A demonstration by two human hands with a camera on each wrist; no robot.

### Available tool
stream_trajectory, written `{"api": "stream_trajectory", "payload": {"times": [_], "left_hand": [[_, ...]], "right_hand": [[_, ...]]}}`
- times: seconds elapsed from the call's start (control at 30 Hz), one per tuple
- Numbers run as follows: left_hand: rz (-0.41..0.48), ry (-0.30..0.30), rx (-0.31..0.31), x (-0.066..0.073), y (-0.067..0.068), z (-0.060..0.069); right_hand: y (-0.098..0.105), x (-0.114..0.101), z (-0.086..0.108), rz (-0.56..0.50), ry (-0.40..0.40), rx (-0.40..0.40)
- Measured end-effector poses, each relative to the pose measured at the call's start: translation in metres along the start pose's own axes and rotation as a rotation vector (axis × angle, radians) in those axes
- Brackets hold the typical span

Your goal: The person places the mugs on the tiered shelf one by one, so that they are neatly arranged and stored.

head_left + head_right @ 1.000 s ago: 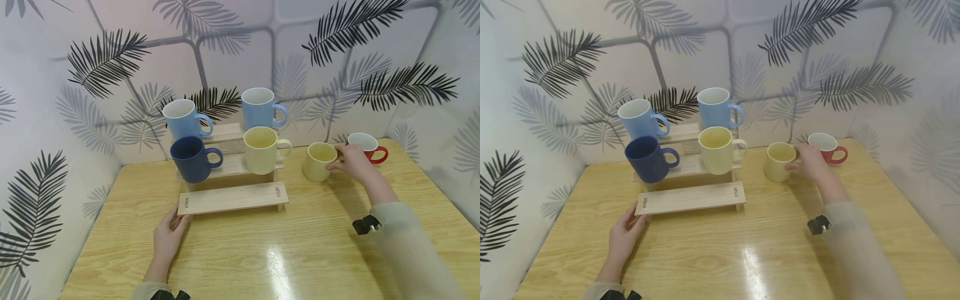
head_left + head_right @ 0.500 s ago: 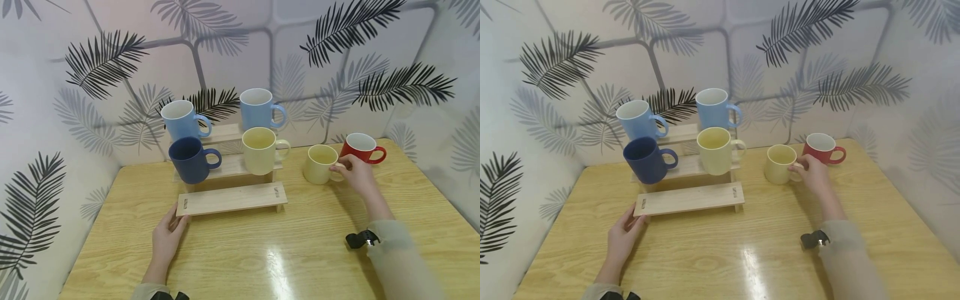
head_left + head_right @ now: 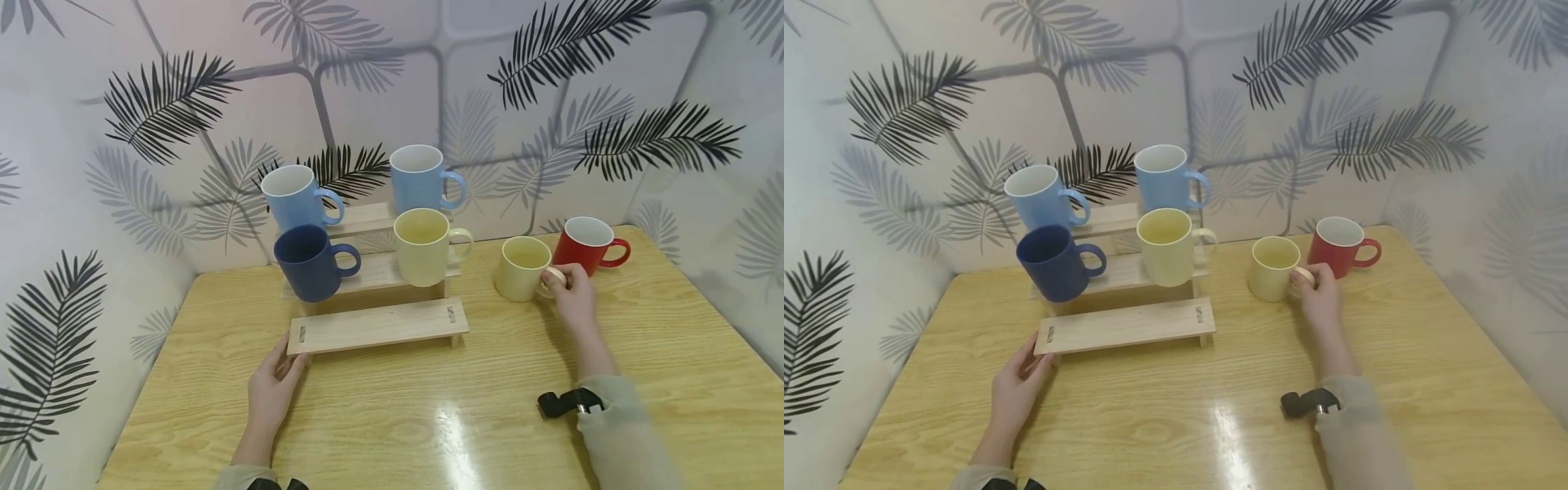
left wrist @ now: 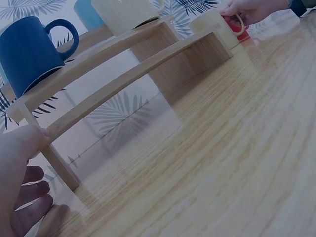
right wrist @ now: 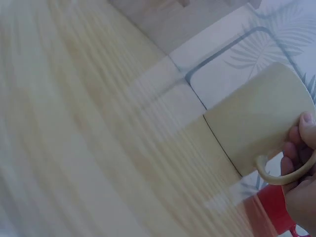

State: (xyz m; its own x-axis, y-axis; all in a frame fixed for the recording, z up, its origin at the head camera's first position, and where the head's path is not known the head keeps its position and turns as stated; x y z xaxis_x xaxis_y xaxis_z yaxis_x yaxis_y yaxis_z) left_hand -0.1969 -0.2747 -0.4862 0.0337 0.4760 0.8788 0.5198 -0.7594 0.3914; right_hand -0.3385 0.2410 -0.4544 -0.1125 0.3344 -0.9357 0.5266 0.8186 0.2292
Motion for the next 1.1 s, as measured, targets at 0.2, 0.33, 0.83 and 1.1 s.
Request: {"api": "stream_trajectory", "payload": {"times": [0.2,0.33,0.83,1.1], "left_hand": [[0.002,-0.021,0.013,0.0,0.001,0.0],[0.004,-0.025,0.018,-0.002,0.001,-0.001],[0.008,0.0,0.006,-0.002,0.0,-0.001],[0.018,0.008,-0.005,0.001,0.0,0.001]], "right_hand": [[-0.006,0.005,0.005,-0.106,-0.091,0.011],[-0.006,0.004,0.008,-0.128,-0.09,0.031],[0.001,0.008,0.011,-0.511,-0.237,0.162],[0.004,-0.012,0.016,-0.563,-0.173,0.156]]}}
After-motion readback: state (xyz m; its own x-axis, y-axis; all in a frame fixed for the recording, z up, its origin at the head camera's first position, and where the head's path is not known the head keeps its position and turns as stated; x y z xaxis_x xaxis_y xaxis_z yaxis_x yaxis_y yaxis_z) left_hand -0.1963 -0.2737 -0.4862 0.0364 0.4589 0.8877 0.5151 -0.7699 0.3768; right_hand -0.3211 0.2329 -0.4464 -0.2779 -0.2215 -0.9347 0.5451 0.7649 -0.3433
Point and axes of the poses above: each hand's wrist, its own z-axis away from the middle knuckle, its own y-axis out of the back of the hand, x = y × z, the point moved 7 cm from there along -z, towards the middle knuckle, and after that the axes turned 13 degrees about x, right-handed, at the moved point
